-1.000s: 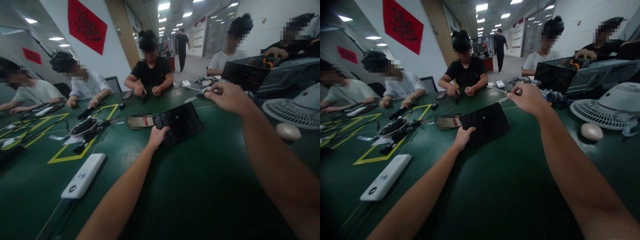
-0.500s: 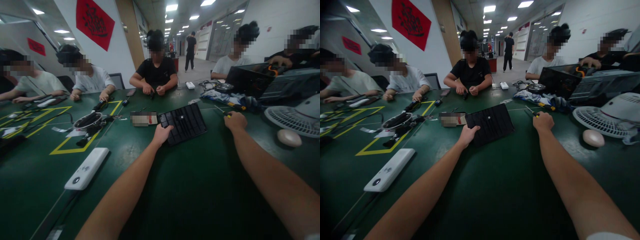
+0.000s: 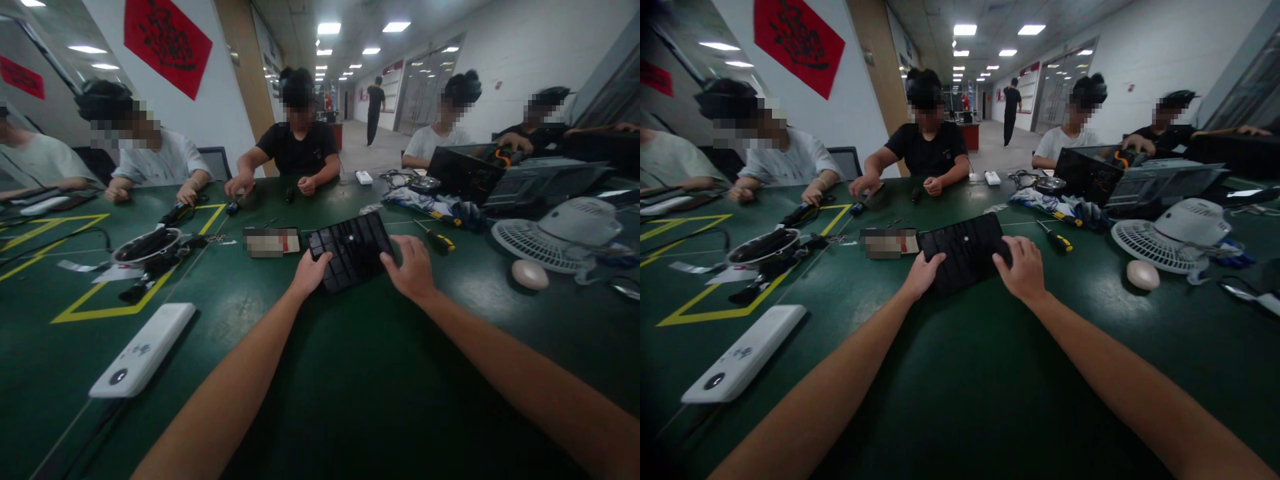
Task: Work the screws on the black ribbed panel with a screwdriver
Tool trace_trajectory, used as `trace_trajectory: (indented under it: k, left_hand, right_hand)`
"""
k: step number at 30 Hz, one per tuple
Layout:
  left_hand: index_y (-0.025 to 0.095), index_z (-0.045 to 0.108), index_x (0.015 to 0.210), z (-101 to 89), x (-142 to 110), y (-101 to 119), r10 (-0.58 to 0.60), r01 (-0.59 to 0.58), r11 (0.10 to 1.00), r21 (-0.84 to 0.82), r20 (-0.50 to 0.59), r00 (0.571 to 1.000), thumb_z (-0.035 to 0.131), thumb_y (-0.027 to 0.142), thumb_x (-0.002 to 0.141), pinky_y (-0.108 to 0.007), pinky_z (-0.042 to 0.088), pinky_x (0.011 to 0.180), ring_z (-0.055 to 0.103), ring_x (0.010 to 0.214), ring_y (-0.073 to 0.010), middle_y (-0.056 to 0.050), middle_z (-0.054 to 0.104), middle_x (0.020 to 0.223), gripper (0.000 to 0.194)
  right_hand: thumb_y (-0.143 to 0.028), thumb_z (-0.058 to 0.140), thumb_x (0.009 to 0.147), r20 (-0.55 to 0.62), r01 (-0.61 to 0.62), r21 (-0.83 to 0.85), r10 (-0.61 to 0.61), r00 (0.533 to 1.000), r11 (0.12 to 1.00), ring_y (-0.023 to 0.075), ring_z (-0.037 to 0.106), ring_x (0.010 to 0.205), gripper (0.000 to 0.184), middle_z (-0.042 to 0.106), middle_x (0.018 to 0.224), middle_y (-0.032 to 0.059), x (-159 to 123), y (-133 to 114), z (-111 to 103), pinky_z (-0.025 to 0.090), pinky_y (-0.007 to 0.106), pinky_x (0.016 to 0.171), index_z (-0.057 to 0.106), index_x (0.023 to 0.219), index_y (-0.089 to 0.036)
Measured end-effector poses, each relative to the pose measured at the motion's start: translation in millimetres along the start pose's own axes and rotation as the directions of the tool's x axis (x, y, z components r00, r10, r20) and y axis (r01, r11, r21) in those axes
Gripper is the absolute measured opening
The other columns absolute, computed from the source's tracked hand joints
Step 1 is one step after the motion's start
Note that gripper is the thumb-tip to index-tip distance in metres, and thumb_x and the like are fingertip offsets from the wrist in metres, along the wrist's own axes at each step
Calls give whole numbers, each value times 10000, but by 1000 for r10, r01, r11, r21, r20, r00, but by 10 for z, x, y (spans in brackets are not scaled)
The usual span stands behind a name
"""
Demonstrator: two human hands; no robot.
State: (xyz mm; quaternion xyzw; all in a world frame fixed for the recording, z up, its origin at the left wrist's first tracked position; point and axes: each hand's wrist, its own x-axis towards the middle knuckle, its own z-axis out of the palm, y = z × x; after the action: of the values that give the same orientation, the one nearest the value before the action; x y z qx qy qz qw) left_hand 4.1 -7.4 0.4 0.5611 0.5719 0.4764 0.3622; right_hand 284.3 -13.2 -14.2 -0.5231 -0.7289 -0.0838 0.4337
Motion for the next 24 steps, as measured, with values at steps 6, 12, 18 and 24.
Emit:
trace_trajectory:
  k: [6,12,18,24]
  left_hand:
    - [233,656,1487,72,-192,101,117,-238,876,420,293,949,567,678,1014,-505,572,991,794,1084,-399,-124,843,1141,655]
    - [238,513,1643,42,-232,139,191,-388,834,392,454,870,514,740,1012,-408,534,828,751,856,-284,-88,805,1164,806]
    - [245,524,1624,-21,-193,116,157,-312,890,333,418,895,498,684,1022,-376,508,768,669,773,-215,-64,776,1165,745]
    - [239,634,1497,-20,-195,171,126,-282,892,354,404,906,539,677,992,-371,509,749,660,787,-226,-66,769,1125,676]
  right_hand:
    - [-716,692,972,299,143,91,-164,940,986,414,571,1457,912,577,1672,210,-327,-748,-99,517,601,1153,504,1705,-207]
    - [-284,481,1110,429,25,-25,-12,903,999,333,649,1377,560,656,1628,134,-101,-529,-175,600,509,1052,571,1661,-248]
    - [-198,494,1066,329,-198,-197,255,909,960,349,754,1141,507,812,1275,174,87,204,-380,621,475,894,653,1547,-199]
    - [-328,577,1028,100,-363,-191,386,917,912,353,716,1281,440,779,1428,183,153,1109,-568,556,501,1094,792,1378,-171]
